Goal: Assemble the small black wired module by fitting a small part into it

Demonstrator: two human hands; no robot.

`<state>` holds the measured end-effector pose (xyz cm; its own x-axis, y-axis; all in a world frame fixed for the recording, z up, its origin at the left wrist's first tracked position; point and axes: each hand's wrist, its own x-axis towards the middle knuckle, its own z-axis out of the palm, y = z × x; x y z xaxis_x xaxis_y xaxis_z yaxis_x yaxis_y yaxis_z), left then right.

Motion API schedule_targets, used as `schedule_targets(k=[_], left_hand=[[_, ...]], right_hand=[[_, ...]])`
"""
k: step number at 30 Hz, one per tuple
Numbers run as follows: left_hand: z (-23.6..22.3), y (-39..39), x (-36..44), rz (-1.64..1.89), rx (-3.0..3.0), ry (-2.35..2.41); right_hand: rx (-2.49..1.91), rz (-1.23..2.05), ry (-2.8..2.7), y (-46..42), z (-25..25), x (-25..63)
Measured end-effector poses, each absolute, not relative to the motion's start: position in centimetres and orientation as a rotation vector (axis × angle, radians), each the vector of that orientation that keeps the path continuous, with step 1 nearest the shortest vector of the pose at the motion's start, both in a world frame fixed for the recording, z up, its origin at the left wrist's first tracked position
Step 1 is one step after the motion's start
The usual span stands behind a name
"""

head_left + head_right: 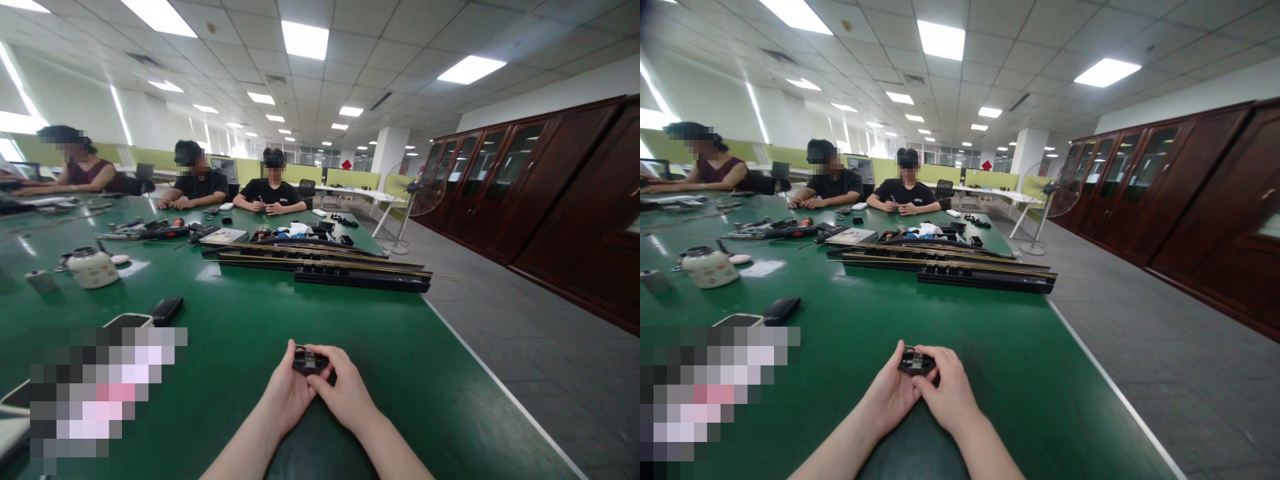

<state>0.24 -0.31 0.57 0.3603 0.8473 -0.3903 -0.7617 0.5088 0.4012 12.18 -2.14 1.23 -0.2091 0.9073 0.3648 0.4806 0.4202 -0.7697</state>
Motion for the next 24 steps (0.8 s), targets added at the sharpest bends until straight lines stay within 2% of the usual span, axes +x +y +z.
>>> schedule_targets(k=[24], left_hand=[[-0.02,0.0,-0.26,1.015,0.135,0.487]], right_hand=[[-1.147,0.644,-1.838,-1.82,0.64,11.74]])
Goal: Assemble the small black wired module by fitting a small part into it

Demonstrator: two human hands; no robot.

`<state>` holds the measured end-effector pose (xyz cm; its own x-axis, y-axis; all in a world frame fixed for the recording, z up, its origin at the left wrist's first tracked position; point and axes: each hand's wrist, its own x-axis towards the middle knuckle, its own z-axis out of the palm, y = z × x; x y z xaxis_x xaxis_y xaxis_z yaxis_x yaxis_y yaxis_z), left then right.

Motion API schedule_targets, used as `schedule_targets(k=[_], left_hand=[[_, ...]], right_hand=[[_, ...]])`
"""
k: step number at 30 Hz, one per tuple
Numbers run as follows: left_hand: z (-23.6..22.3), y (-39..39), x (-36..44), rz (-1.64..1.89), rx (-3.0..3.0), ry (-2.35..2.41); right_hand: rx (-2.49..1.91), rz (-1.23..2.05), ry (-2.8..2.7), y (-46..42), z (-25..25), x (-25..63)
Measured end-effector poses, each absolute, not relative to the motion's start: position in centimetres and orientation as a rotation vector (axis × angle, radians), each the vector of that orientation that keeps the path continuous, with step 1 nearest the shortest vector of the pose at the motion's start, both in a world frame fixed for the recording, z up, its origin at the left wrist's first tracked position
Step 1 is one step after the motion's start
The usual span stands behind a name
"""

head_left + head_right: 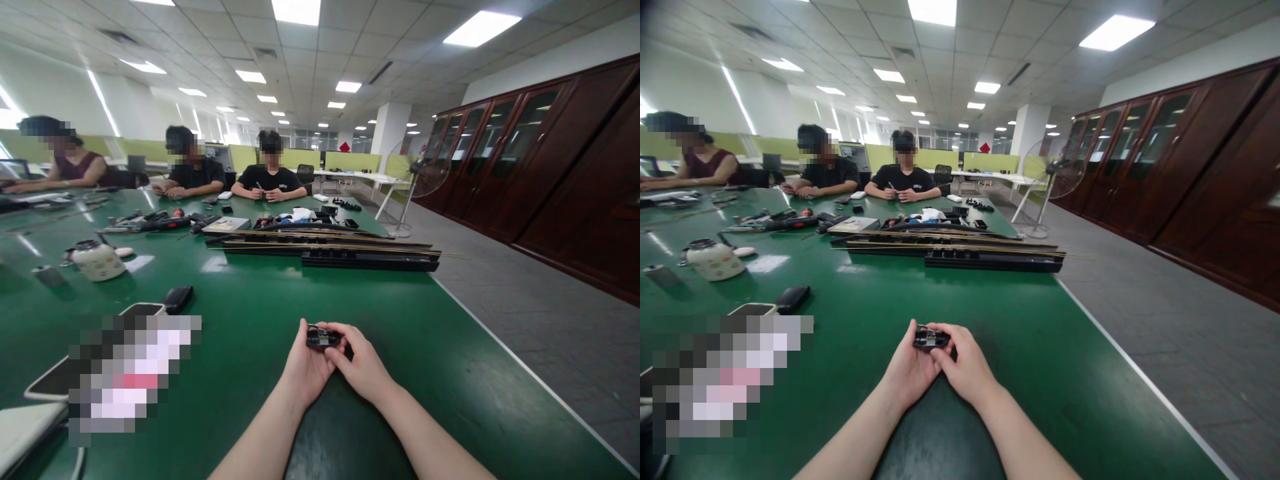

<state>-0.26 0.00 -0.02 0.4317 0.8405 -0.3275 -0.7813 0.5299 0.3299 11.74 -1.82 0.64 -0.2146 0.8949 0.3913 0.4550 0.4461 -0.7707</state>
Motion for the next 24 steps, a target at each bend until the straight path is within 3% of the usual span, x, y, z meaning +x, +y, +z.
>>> schedule_targets(k=[24], left_hand=[[0.18,0.49,-0.42,0.997,0.049,0.443]], right_hand=[[-1.217,0.758,-1.777,-1.41,0.41,11.5]])
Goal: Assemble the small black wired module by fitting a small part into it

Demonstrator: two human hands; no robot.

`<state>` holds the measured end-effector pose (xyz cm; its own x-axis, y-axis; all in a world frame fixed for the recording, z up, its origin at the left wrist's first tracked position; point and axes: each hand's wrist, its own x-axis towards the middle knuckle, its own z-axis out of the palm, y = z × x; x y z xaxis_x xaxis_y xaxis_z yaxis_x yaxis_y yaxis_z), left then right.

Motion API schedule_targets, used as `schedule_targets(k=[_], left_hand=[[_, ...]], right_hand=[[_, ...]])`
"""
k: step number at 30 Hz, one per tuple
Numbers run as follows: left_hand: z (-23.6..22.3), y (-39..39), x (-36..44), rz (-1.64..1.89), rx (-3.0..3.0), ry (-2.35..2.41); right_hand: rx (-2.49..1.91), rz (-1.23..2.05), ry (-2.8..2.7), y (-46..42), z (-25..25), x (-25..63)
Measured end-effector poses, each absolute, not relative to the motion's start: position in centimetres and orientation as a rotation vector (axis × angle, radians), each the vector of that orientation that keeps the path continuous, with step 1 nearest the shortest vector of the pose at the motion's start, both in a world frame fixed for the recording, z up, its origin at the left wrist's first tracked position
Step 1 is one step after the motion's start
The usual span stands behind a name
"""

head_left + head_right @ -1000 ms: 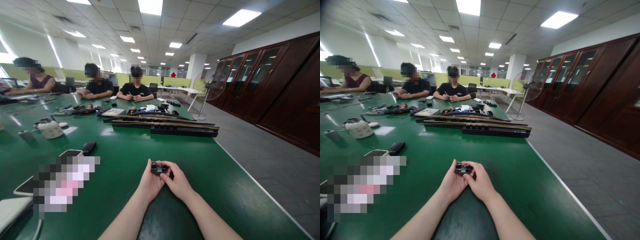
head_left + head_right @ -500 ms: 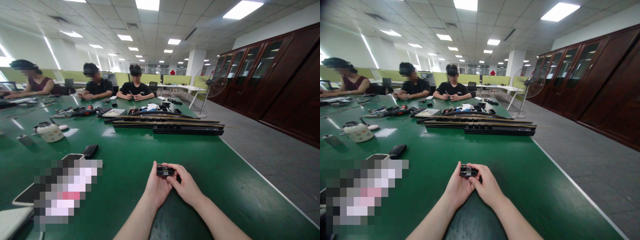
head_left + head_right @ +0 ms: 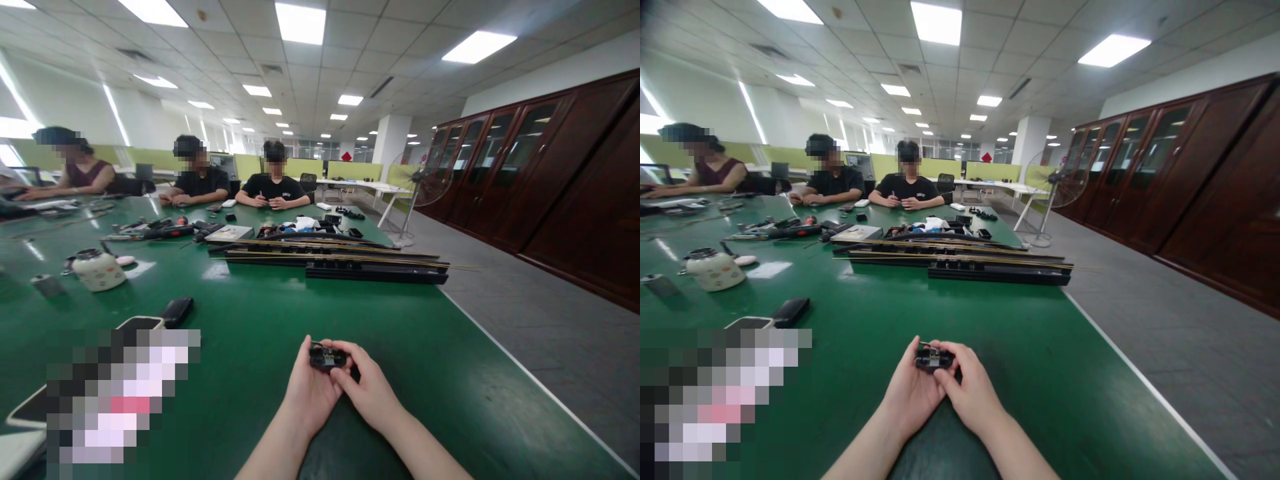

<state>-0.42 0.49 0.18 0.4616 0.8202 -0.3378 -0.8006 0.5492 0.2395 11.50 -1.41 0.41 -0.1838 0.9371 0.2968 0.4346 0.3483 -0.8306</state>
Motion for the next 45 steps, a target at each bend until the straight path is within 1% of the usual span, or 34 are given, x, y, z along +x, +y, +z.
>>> schedule_targets(k=[10,27,36,45], left_hand=[[0.3,0.5,-0.4,1.016,0.049,0.455],[0.2,1.2,-0.3,1.054,0.01,0.515],[-0.1,1.2,-0.5,1.037,0.008,0.495],[-0.1,1.4,-1.0,1.006,-0.086,0.498]], right_hand=[[-1.17,0.923,-1.712,-0.5,0.2,11.8],[-1.183,1.011,-1.746,0.3,0.7,12.3],[-1.187,1.013,-1.768,0.6,0.0,12.2],[-1.18,0.938,-1.806,0.7,-0.6,12.4]])
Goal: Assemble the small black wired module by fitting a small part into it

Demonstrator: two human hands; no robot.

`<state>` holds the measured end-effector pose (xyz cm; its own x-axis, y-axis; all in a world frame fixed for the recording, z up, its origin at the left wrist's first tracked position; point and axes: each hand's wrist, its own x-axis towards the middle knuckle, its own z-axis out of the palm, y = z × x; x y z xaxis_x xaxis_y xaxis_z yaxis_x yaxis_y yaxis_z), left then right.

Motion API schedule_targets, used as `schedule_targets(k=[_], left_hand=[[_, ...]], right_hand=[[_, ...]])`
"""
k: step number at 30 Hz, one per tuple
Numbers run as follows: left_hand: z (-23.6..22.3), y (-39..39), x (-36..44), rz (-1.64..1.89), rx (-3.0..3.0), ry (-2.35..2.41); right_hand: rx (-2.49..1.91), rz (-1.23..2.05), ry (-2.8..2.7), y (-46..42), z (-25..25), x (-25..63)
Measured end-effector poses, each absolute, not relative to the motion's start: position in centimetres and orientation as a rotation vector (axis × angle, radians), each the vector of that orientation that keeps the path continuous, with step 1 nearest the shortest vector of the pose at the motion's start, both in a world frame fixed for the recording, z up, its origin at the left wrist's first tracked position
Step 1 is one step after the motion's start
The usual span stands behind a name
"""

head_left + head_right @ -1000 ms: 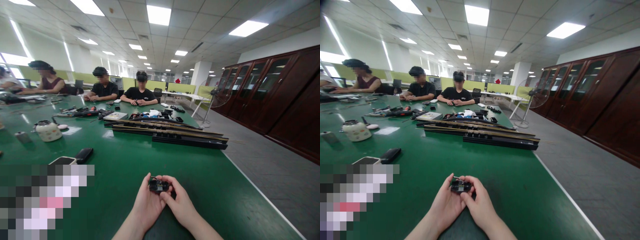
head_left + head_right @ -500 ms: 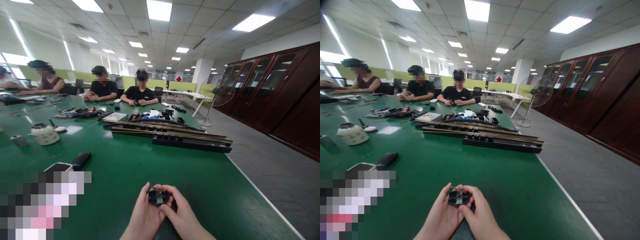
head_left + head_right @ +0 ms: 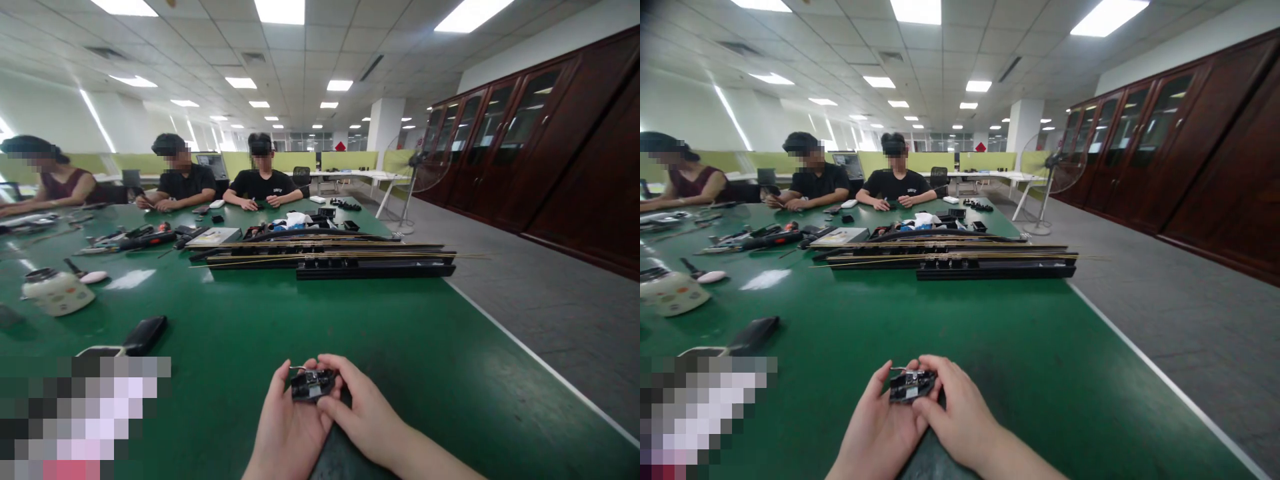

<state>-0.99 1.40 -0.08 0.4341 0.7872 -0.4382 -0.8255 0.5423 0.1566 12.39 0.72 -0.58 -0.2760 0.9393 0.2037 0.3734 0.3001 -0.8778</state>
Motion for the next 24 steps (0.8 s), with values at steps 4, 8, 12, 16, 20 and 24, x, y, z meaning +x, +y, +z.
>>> schedule_targets(k=[4,8,12,16,20,24], left_hand=[[0.37,1.4,-0.98,0.993,-0.089,0.508],[0.34,1.22,-0.68,1.026,-0.053,0.505],[0.1,1.15,-0.43,1.037,-0.003,0.502],[0.07,1.0,-0.42,1.039,0.018,0.512],[0.14,0.87,-0.56,1.052,0.034,0.509],[0.21,1.02,-0.86,1.049,0.057,0.517]], right_hand=[[-1.167,0.938,-1.816,0.59,-0.44,12.39],[-1.159,0.939,-1.804,0.49,-0.42,12.33],[-1.137,0.953,-1.807,0.39,0.02,12.25],[-1.094,0.926,-1.844,0.16,0.36,12.2],[-1.09,0.884,-1.871,-0.03,0.09,12.19],[-1.09,0.843,-1.892,-0.06,-0.13,12.22]])
